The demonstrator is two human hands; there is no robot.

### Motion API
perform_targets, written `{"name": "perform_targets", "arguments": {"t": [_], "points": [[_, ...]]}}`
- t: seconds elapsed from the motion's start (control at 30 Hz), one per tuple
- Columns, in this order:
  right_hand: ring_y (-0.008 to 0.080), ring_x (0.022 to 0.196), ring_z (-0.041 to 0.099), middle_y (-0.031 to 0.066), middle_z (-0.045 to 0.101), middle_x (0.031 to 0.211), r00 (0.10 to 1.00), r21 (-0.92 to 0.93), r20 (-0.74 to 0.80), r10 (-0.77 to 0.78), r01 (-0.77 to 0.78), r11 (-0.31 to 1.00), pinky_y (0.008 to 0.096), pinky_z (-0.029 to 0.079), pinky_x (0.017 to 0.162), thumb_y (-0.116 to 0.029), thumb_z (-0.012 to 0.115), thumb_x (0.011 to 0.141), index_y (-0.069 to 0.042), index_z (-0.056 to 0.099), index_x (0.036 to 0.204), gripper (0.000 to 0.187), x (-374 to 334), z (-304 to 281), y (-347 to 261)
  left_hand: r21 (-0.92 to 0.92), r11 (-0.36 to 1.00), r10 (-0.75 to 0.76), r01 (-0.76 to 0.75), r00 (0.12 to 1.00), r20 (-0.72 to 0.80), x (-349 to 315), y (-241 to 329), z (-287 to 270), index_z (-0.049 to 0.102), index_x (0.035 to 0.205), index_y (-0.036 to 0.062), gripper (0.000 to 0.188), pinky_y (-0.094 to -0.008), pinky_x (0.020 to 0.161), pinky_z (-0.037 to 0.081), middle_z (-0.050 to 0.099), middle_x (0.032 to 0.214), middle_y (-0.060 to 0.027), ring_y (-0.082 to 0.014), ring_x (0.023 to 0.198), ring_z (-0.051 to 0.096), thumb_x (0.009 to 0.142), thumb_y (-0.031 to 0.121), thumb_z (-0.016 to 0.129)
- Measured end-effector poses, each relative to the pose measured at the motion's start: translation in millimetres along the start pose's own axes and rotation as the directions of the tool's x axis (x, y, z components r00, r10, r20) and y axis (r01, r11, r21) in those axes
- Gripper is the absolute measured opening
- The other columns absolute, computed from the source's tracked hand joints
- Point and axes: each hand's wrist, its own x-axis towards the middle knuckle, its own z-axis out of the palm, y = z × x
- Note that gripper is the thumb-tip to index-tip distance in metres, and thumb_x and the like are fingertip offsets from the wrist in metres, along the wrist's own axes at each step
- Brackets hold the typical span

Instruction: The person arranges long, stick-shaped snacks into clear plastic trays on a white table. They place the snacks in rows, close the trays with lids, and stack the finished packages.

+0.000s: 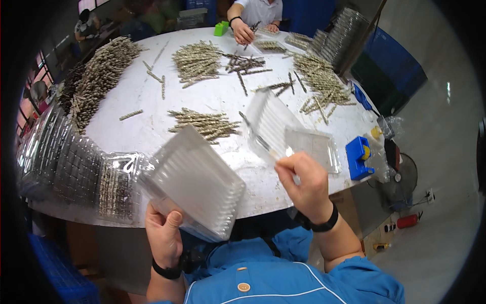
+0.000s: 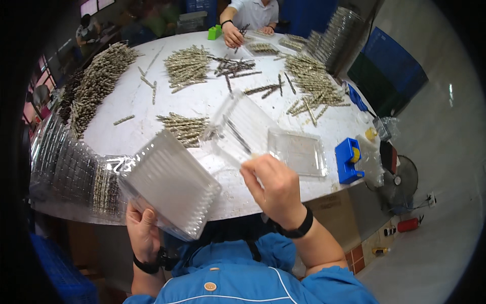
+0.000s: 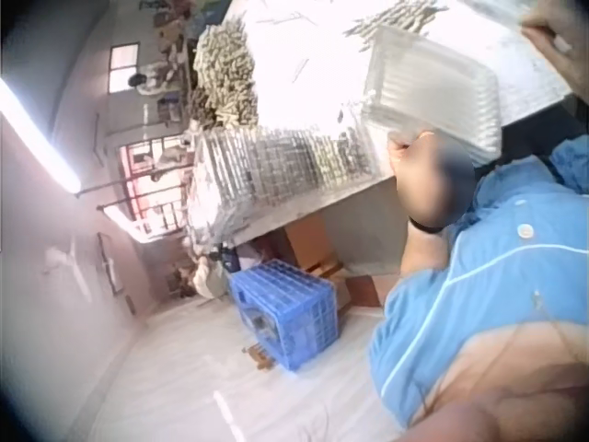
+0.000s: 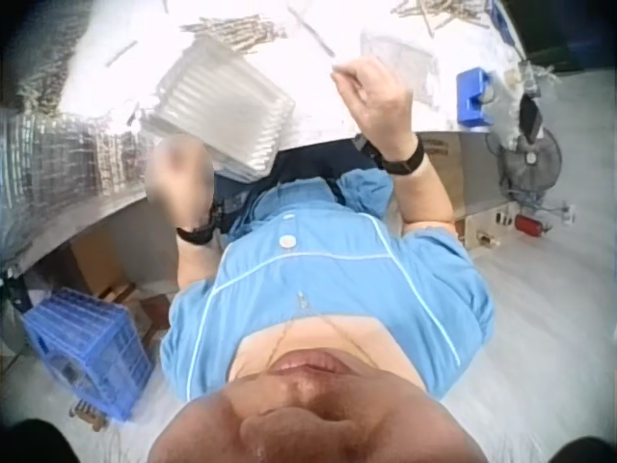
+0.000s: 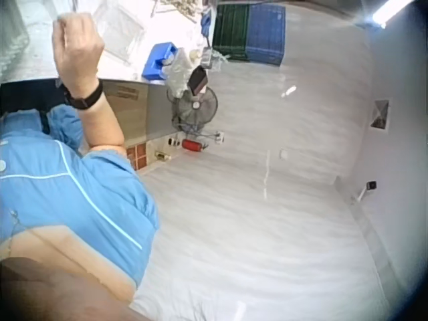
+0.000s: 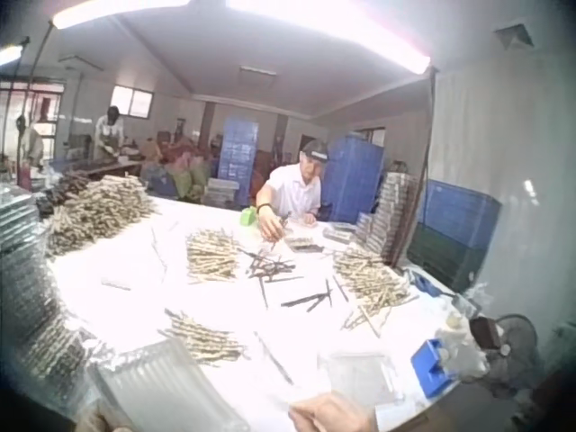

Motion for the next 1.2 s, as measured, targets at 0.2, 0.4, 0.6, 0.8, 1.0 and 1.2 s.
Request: {"name": "perform_targets", "arguments": {"t": [0.2, 0.4, 0.6, 0.8, 1.0, 1.2], "points": [[0.0235, 0.065, 0.062, 0.0069, 0.062, 0.076, 0.997, 0.157, 0.026, -0.077, 0.072, 0.985, 0.0331, 0.049, 0.056, -0.001, 0.073, 0.076, -0.007, 0.063, 0.086, 0.015, -7, 28, -38, -0.012, 0.999, 0.051, -0.051, 0.997, 0.051, -10, 0, 14, 0.055, 0.099, 0.0063, 0.032, -0.0244, 0.078, 0.046, 0.063, 0.091, -0.0012, -0.0094, 0.083, 0.058, 0.080, 0.011, 0.081], [0.0239, 0.068, 0.061, 0.0054, 0.060, 0.078, 0.984, -0.033, 0.039, -0.172, 0.173, 0.984, 0.0341, 0.049, 0.057, -0.006, 0.073, 0.078, -0.008, 0.063, 0.088, 0.014, 8, 19, -27, 0.009, 0.986, 0.168, -0.168, 0.985, -0.045, -8, 11, 10, 0.056, 0.103, 0.0054, 0.035, -0.0244, 0.080, 0.045, 0.062, 0.091, 0.0003, -0.0087, 0.084, 0.057, 0.079, 0.012, 0.081], [0.0258, 0.070, 0.061, 0.0069, 0.061, 0.079, 0.987, -0.159, 0.092, -0.131, 0.145, 0.977, 0.0359, 0.049, 0.060, -0.007, 0.070, 0.081, -0.007, 0.064, 0.090, 0.011, 27, -5, 15, -0.002, 0.984, 0.175, -0.175, 0.984, 0.015, -10, 7, -11, 0.053, 0.115, 0.0027, 0.038, -0.0297, 0.092, 0.045, 0.062, 0.109, -0.0050, -0.0135, 0.099, 0.058, 0.086, 0.014, 0.075], [0.0234, 0.065, 0.063, 0.0091, 0.064, 0.084, 0.998, 0.132, 0.035, -0.050, 0.044, 0.990, 0.0326, 0.050, 0.056, -0.003, 0.071, 0.082, -0.004, 0.065, 0.096, 0.015, 13, 6, -33, -0.144, 0.985, 0.109, -0.098, 0.992, 0.066, -9, -9, 7, 0.054, 0.099, 0.0069, 0.023, -0.0262, 0.083, 0.048, 0.063, 0.093, -0.0025, -0.0110, 0.086, 0.060, 0.085, 0.000, 0.071], [0.0256, 0.071, 0.063, 0.0086, 0.060, 0.086, 0.975, 0.294, 0.151, -0.166, 0.116, 0.949, 0.0336, 0.051, 0.059, -0.004, 0.071, 0.081, -0.010, 0.067, 0.106, 0.025, -10, 41, -67, -0.120, 0.993, 0.029, -0.017, 0.995, 0.099, -23, -11, 14, 0.054, 0.096, 0.0068, 0.024, -0.0254, 0.083, 0.049, 0.067, 0.096, -0.0043, -0.0109, 0.087, 0.062, 0.085, 0.006, 0.075], [0.0260, 0.076, 0.059, 0.0080, 0.055, 0.085, 0.943, 0.379, 0.309, -0.122, -0.005, 0.925, 0.0354, 0.049, 0.064, -0.014, 0.075, 0.080, -0.007, 0.066, 0.089, 0.015, -21, 47, -79, -0.069, 0.997, 0.039, -0.033, 0.995, 0.091, -27, -16, 19, 0.056, 0.103, 0.0048, 0.027, -0.0254, 0.080, 0.048, 0.065, 0.095, -0.0022, -0.0095, 0.086, 0.059, 0.085, 0.009, 0.075]]}}
